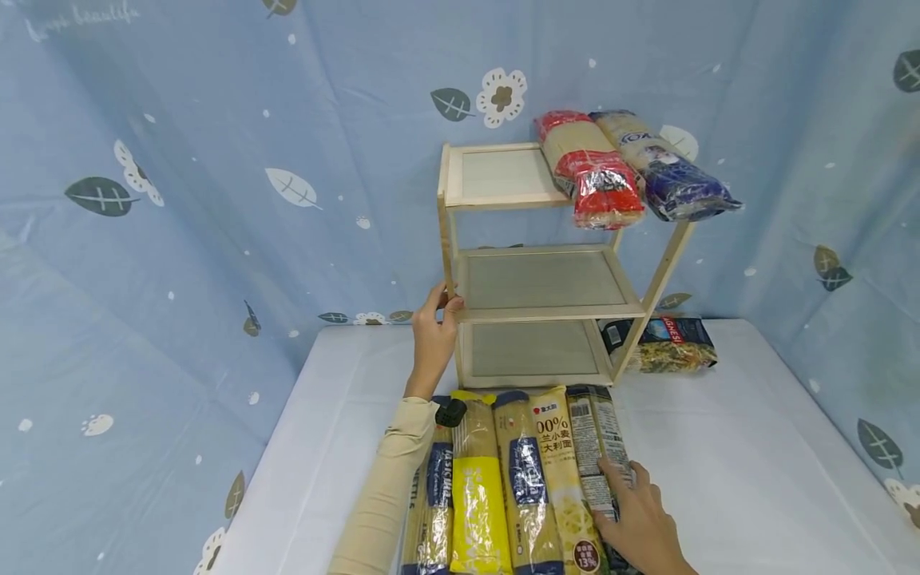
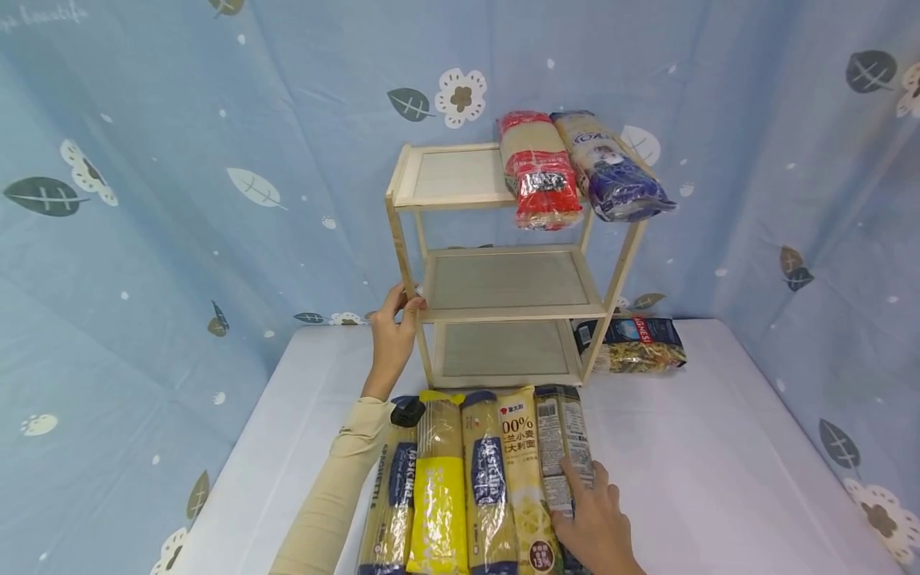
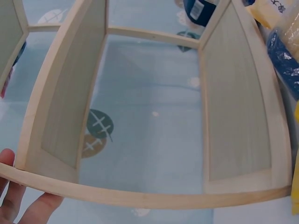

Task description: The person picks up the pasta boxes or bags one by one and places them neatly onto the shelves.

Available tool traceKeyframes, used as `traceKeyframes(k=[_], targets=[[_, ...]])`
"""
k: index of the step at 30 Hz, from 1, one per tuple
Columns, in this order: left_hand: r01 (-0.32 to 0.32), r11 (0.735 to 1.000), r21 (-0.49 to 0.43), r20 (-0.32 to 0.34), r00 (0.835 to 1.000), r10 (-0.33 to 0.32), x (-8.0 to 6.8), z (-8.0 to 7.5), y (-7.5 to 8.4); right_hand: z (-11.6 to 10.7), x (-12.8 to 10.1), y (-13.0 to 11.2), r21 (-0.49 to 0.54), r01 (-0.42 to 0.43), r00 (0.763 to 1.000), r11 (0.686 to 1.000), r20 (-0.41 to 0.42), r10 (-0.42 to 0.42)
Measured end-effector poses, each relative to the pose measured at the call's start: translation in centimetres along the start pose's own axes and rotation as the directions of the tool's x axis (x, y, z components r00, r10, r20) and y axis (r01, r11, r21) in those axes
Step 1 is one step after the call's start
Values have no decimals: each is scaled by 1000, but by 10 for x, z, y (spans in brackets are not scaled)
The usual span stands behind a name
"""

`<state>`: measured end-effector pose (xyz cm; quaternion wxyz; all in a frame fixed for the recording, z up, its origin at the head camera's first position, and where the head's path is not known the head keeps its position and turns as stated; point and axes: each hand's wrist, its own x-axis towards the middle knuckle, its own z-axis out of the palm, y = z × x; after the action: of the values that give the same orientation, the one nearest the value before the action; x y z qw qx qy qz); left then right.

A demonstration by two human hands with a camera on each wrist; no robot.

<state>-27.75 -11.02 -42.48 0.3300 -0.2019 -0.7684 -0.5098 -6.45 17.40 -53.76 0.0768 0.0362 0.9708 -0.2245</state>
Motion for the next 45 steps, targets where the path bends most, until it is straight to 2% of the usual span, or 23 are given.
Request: traceKeyframes(k=[6, 10, 13, 21, 27, 32, 39, 45], targets=[[-2, 1000, -14, 12, 1000, 2, 0, 5, 2, -2, -1, -1, -57, -20, 1000, 998, 3, 21], [10, 1000, 3, 9, 1000, -10, 0, 3, 0, 1, -3, -1, -120, -5, 1000, 993, 18, 7], [8, 1000, 9, -3, 1000, -8, 0, 1, 0, 5, -3, -2, -132, 17, 1000, 991, 3, -17], [14, 1000, 3, 17, 1000, -14, 1, -1, -1, 6, 1, -4, -61, 36, 998, 997, -42, -39], [16, 1000, 13, -1, 1000, -16, 0, -2, -1, 7, -4, -1, 31, 59, 991, 998, -126, -54], [11, 1000, 3, 2, 1000, -11, 3, -1, 0, 6, -11, 2, 110, 93, 969, 990, -237, -65], [-3, 1000, 1, -11, 1000, 3, 3, 1, 0, -1, -19, 4, 162, 147, 916, 976, -394, -72], [3, 1000, 4, -14, 1000, -3, 1, 0, 0, -17, -27, 3, 176, 181, 901, 968, -423, -92]])
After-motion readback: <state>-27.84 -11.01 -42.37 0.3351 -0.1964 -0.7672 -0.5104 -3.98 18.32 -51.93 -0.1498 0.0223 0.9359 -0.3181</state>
